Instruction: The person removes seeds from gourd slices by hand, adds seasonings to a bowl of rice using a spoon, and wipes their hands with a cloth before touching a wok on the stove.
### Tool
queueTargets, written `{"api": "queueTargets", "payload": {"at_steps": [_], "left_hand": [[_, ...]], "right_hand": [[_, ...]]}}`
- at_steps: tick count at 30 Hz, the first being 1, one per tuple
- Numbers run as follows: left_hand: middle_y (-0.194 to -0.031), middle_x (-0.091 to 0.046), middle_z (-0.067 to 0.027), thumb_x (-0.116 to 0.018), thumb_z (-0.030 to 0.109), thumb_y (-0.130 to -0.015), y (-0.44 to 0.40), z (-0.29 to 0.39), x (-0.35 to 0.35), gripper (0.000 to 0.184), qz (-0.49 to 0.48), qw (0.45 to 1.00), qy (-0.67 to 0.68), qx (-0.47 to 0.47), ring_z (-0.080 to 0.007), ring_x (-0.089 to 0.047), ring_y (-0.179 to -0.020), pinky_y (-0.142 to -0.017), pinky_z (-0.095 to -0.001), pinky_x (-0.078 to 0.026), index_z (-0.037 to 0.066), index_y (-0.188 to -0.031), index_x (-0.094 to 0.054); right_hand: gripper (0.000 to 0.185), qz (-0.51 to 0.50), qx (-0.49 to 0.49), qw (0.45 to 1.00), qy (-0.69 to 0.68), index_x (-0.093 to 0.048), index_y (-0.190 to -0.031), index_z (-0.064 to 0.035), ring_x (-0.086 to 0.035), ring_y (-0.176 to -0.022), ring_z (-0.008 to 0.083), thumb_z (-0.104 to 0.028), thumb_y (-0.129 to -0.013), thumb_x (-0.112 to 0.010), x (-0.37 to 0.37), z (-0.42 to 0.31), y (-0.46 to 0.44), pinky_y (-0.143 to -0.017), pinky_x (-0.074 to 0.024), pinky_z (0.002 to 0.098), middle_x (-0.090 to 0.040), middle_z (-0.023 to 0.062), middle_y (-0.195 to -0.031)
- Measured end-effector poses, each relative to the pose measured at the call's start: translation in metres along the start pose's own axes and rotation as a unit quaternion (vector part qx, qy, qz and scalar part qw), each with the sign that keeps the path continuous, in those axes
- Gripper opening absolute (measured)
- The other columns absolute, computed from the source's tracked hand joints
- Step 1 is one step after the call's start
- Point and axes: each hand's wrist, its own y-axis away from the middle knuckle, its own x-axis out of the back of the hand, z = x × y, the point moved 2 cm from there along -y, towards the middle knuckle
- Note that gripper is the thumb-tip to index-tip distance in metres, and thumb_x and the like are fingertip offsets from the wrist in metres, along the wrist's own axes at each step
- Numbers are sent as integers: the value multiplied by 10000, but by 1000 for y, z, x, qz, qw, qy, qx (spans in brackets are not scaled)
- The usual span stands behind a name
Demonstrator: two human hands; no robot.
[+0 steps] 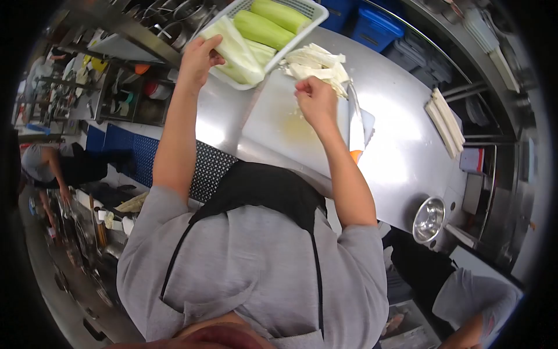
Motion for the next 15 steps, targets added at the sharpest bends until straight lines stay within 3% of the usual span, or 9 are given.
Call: {"api": "queueTargets", "payload": {"at_steps": [1,4,7,10,13,14,15], "left_hand": [[-806,-653,-54,-657,163,-916,-6,-5,9,189,1,1000,-1,17,-117,-577,-617,-540,-263,-510,-15,-979,-653],[-800,-641,-60,-676,177,-890,-15,-8,25,203,1,998,-9,61,-122,-563,-601,-526,-266,-497,-11,-957,-640],[-799,-633,-57,-694,182,-873,-24,-11,36,223,-11,994,-66,87,-121,-549,-580,-523,-262,-494,-9,-971,-634],[-847,-649,-79,-712,206,-859,-34,-16,46,290,37,991,-116,59,-114,-575,-597,-531,-261,-506,-11,-1036,-637],[-938,-687,-135,-701,313,-873,-50,-25,64,430,97,970,-221,32,-213,-665,-719,-675,-351,-561,-22,-1133,-632],[-981,-698,-159,-682,376,-880,-53,-21,75,511,164,889,-426,-38,-273,-678,-813,-775,-388,-547,-28,-1186,-621],[-1025,-709,-183,-663,438,-887,-57,-21,73,592,210,763,-601,-112,-333,-692,-907,-876,-425,-532,-34,-1240,-609]], "right_hand": [[96,10,50,998,47,-692,-860,9,-690,-667,213,-26,-783,-646,2,0,5,-635,-543,340,-705,120,-735],[98,-14,15,989,144,-687,-824,-7,-692,-719,276,5,-781,-599,16,-14,27,-693,-528,378,-693,150,-748],[125,2,65,988,137,-669,-799,-4,-672,-696,313,35,-783,-551,17,-4,39,-671,-518,395,-666,177,-727],[132,22,100,982,160,-648,-813,-6,-652,-697,358,55,-774,-537,17,-4,47,-669,-511,435,-663,182,-759],[115,6,96,979,177,-636,-820,-5,-650,-739,373,52,-776,-547,14,-5,48,-686,-512,447,-670,177,-806],[107,-1,80,979,188,-632,-821,-5,-651,-756,376,50,-778,-551,17,-3,49,-693,-513,451,-672,175,-823],[83,36,148,969,193,-626,-810,-3,-652,-756,373,39,-779,-561,19,-1,49,-693,-516,451,-673,168,-814]]}}
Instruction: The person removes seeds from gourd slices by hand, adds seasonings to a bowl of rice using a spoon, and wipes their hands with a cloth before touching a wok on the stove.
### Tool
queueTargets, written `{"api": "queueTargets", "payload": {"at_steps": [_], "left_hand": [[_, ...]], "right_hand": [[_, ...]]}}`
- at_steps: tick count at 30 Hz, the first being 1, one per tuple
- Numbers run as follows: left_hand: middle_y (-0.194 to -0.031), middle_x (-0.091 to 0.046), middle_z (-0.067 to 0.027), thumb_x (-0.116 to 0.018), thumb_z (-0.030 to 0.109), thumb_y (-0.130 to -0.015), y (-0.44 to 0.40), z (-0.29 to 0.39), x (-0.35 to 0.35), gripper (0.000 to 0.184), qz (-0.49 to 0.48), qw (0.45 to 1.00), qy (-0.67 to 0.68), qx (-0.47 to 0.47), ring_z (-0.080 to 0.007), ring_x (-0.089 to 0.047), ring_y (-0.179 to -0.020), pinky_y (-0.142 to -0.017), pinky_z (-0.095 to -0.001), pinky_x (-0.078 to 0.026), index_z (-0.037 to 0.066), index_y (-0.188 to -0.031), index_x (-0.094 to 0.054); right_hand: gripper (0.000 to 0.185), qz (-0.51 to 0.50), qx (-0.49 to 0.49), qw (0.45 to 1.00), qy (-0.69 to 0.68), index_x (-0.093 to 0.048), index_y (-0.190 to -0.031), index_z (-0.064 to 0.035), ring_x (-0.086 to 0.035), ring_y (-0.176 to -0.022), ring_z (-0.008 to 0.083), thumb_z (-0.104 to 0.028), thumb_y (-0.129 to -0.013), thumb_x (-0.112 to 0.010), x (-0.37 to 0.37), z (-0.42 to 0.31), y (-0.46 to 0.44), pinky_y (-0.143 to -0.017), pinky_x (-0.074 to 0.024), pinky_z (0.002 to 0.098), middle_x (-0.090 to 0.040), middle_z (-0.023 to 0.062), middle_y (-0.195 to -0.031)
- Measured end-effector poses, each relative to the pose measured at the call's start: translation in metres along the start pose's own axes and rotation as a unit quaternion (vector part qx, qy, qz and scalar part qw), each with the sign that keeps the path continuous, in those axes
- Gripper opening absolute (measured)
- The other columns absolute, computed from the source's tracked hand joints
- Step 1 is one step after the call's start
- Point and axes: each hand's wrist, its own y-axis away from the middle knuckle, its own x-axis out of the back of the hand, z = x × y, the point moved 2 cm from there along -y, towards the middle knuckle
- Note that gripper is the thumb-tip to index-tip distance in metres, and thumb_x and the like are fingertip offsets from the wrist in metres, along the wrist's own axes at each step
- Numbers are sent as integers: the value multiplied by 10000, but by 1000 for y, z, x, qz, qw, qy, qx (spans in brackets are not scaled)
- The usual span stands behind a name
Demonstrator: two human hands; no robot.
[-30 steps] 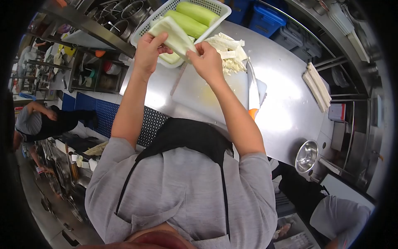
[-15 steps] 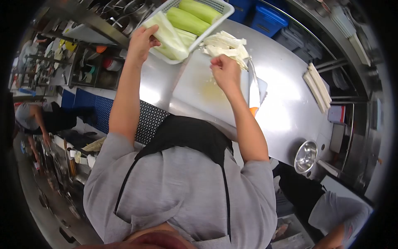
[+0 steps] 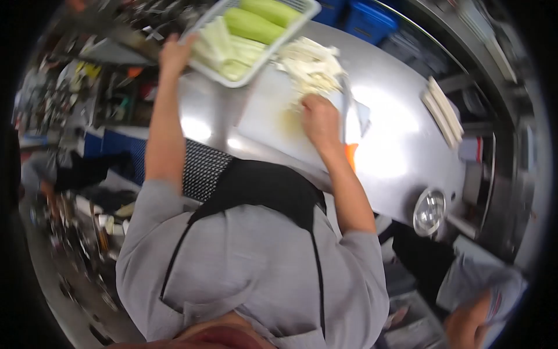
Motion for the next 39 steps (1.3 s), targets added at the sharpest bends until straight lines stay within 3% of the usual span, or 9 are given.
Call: {"api": "queueTargets", "payload": {"at_steps": [4,7,10,13,17,22,29,34,39], "left_hand": [[-1048,-720,-181,-639,518,-887,32,50,47,649,-39,991,123,-20,-346,-679,-999,-939,-423,-488,0,-1278,-630],[-1060,-721,-174,-571,198,-962,75,91,29,341,-79,901,411,-113,-330,-683,-1009,-903,-386,-510,21,-1240,-656],[-1215,-662,-204,-545,51,-916,155,143,17,382,-137,848,388,-334,-353,-638,-1135,-972,-387,-497,26,-1290,-619],[-1417,-531,-217,-596,70,-864,222,171,-1,563,-201,773,429,-422,-374,-520,-1308,-1072,-423,-440,19,-1417,-502],[-1481,-468,-202,-590,103,-906,244,177,-6,564,-221,764,350,-495,-411,-384,-1407,-1161,-518,-304,8,-1447,-458],[-1248,-647,-167,-626,73,-898,230,148,-31,359,-169,820,333,-433,-342,-612,-1170,-950,-399,-512,41,-1256,-626],[-777,-674,-65,-736,70,-821,231,136,-28,86,-156,869,299,-363,-254,-641,-667,-570,-360,-520,54,-898,-699],[-938,-654,-109,-701,19,-810,228,134,-20,275,-115,855,330,-383,-300,-622,-831,-710,-388,-514,50,-1083,-692],[-1057,-620,-148,-659,-29,-792,234,107,-19,417,-114,859,336,-368,-333,-599,-941,-827,-409,-497,40,-1204,-657]], "right_hand": [[64,7,1,1000,14,-625,-802,1,-669,-722,348,25,-789,-567,7,-5,9,-675,-528,422,-682,146,-785],[144,3,-183,968,-170,-649,-865,17,-681,-714,186,58,-841,-513,-1,11,16,-678,-544,335,-676,101,-738],[126,41,-143,981,-125,-654,-925,24,-670,-737,155,30,-888,-534,-4,32,17,-674,-556,319,-677,76,-768],[157,83,-276,865,-410,-684,-957,10,-678,-712,207,28,-875,-551,-12,33,14,-652,-565,326,-687,117,-813],[241,94,-423,716,-547,-659,-1021,45,-678,-798,191,101,-837,-512,-2,11,17,-662,-565,299,-692,120,-885],[213,49,-218,965,-134,-691,-977,18,-733,-820,257,51,-830,-540,29,13,44,-733,-572,343,-737,171,-875],[126,70,-143,984,80,-694,-924,-7,-679,-818,349,-81,-822,-691,33,16,64,-739,-552,428,-697,150,-838],[253,6,-213,935,284,-665,-978,-19,-617,-892,390,-164,-796,-764,65,13,69,-754,-538,456,-604,192,-944],[349,8,-228,933,279,-657,-1091,-72,-632,-743,380,-15,-750,-614,61,35,84,-700,-523,468,-590,199,-933]]}}
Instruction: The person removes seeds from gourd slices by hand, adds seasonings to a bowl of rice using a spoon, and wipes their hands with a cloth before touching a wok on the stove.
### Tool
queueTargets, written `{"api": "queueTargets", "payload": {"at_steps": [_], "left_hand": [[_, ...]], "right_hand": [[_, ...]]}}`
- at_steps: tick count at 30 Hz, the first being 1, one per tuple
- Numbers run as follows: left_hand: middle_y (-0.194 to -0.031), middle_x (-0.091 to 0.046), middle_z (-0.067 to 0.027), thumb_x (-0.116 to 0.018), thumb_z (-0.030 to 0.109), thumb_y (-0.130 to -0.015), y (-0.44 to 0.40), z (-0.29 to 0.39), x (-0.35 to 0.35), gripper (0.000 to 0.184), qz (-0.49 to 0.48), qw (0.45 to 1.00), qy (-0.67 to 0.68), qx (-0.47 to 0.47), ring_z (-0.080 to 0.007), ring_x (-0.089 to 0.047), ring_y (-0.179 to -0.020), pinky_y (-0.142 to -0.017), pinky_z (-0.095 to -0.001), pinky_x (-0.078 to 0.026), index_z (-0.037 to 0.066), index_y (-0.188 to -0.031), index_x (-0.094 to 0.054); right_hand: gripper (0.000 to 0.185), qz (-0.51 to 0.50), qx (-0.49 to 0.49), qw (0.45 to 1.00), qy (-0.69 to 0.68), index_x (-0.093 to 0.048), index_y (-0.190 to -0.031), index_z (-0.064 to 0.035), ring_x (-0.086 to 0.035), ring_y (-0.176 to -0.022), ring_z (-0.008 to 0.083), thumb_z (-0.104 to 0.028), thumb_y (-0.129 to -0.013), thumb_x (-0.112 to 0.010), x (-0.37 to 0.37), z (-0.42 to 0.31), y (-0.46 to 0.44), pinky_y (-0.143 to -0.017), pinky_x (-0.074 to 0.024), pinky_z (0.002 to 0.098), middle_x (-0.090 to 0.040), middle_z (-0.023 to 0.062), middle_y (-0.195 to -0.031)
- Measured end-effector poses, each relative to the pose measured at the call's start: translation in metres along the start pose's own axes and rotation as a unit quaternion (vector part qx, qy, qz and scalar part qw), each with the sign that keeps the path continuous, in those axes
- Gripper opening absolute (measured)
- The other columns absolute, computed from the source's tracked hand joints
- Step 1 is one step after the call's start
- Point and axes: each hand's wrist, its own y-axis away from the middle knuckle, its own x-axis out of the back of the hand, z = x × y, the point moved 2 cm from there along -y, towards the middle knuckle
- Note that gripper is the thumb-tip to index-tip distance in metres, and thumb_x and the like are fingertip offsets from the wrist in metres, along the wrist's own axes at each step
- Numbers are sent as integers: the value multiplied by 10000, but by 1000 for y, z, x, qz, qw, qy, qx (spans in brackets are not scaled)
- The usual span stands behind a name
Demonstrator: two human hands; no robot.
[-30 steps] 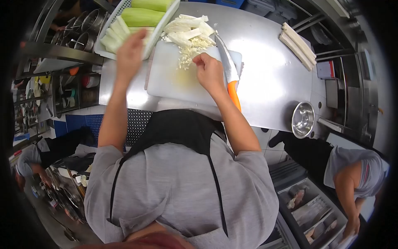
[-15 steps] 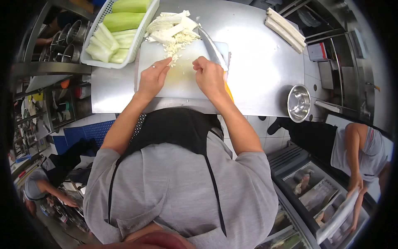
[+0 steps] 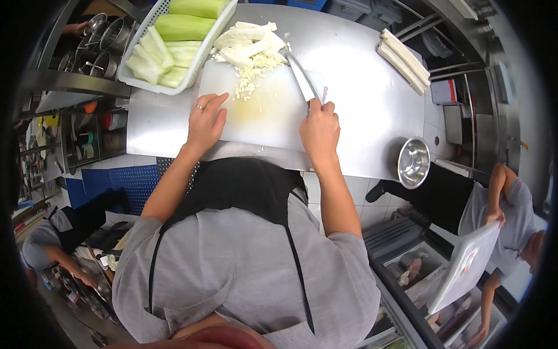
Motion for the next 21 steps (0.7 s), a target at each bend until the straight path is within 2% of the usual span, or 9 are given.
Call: {"api": "queueTargets", "payload": {"at_steps": [3,6,9,14,17,21], "left_hand": [[-1033,-626,-142,-659,-38,-785,12,-3,6,404,18,1000,-6,16,-322,-605,-920,-816,-401,-504,33,-1183,-662],[-1026,-627,-142,-661,-47,-780,24,-3,12,400,49,998,-5,30,-319,-609,-905,-798,-396,-511,32,-1172,-663],[-1021,-627,-146,-660,-52,-782,28,-3,14,388,86,995,-10,40,-318,-612,-894,-781,-392,-516,32,-1160,-664],[-1025,-626,-155,-658,-42,-797,27,-10,21,364,115,992,-29,50,-324,-613,-898,-784,-394,-517,26,-1154,-661],[-1033,-626,-160,-655,-32,-803,29,-18,21,357,113,991,-41,63,-332,-613,-902,-788,-398,-517,22,-1156,-656],[-1043,-627,-164,-653,-26,-805,27,-20,20,357,116,990,-37,75,-335,-614,-910,-792,-401,-517,20,-1158,-651]], "right_hand": [[347,44,17,998,-47,-640,-1100,-43,-630,-746,396,3,-758,-597,3,4,-2,-694,-533,490,-586,206,-943],[392,62,15,996,-58,-666,-1134,-60,-628,-752,383,-1,-755,-582,13,10,-31,-707,-530,481,-589,201,-929],[409,90,77,991,-61,-691,-1148,-78,-635,-765,375,-19,-756,-591,5,11,-93,-734,-532,468,-597,198,-916],[331,44,211,972,-91,-744,-1046,-82,-665,-841,356,-35,-756,-590,-29,-3,-196,-808,-539,421,-661,161,-963],[309,-49,273,953,-122,-753,-1000,-72,-670,-848,340,-32,-746,-582,-30,-20,-215,-814,-540,411,-685,119,-1004],[316,-93,301,940,-128,-755,-991,-72,-669,-840,320,-32,-734,-575,-29,-29,-205,-793,-541,403,-694,84,-1001]]}}
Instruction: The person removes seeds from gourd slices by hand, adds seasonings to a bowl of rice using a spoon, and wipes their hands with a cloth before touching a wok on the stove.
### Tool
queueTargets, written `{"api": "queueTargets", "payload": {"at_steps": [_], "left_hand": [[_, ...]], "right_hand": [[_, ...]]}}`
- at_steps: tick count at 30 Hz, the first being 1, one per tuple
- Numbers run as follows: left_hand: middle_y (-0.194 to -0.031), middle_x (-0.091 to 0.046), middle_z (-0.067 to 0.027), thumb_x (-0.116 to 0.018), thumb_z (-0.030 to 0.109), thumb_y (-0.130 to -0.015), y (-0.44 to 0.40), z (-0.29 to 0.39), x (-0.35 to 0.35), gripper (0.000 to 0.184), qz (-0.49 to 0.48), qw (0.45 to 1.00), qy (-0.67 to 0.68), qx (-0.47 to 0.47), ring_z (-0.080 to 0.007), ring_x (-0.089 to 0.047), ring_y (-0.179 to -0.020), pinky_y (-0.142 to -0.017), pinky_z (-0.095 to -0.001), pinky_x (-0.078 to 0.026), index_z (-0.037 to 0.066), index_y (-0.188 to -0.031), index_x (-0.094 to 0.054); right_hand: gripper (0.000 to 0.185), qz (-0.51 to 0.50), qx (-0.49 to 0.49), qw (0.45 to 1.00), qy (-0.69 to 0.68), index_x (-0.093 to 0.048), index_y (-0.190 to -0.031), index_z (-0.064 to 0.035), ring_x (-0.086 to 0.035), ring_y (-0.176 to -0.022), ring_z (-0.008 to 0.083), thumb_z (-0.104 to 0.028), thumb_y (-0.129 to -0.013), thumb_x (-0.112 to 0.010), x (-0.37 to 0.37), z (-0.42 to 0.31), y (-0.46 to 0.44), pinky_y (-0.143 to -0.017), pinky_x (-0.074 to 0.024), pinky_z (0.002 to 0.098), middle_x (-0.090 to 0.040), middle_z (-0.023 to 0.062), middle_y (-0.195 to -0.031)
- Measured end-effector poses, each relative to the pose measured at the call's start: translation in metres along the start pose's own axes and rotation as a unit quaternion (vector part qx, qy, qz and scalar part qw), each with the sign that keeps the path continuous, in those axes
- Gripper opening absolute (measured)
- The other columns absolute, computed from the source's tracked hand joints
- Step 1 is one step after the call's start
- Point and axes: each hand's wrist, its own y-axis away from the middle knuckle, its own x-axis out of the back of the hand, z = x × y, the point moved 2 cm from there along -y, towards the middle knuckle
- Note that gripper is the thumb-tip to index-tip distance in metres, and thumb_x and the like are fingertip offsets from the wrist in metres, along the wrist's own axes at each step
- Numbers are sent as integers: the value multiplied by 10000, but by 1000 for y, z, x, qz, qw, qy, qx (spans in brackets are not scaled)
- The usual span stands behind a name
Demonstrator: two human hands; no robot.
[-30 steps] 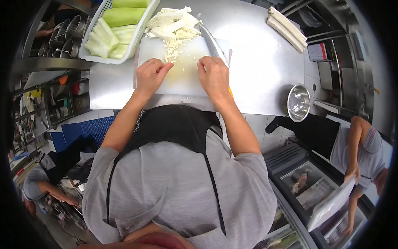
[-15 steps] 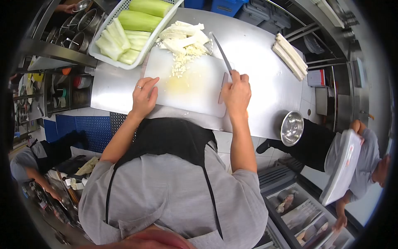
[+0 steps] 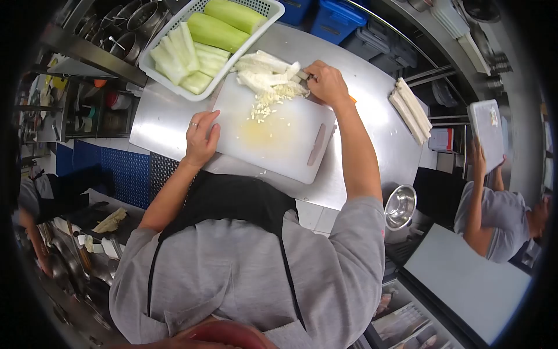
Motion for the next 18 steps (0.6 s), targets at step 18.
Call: {"api": "queueTargets", "payload": {"at_steps": [18], "left_hand": [[-1082,-569,-158,-605,-136,-814,-16,8,14,359,22,998,17,51,-291,-631,-902,-748,-357,-543,32,-1125,-669]], "right_hand": [[226,208,-41,976,49,-733,-969,-56,-675,-762,290,-2,-780,-621,44,-81,100,-686,-538,367,-684,107,-921]]}}
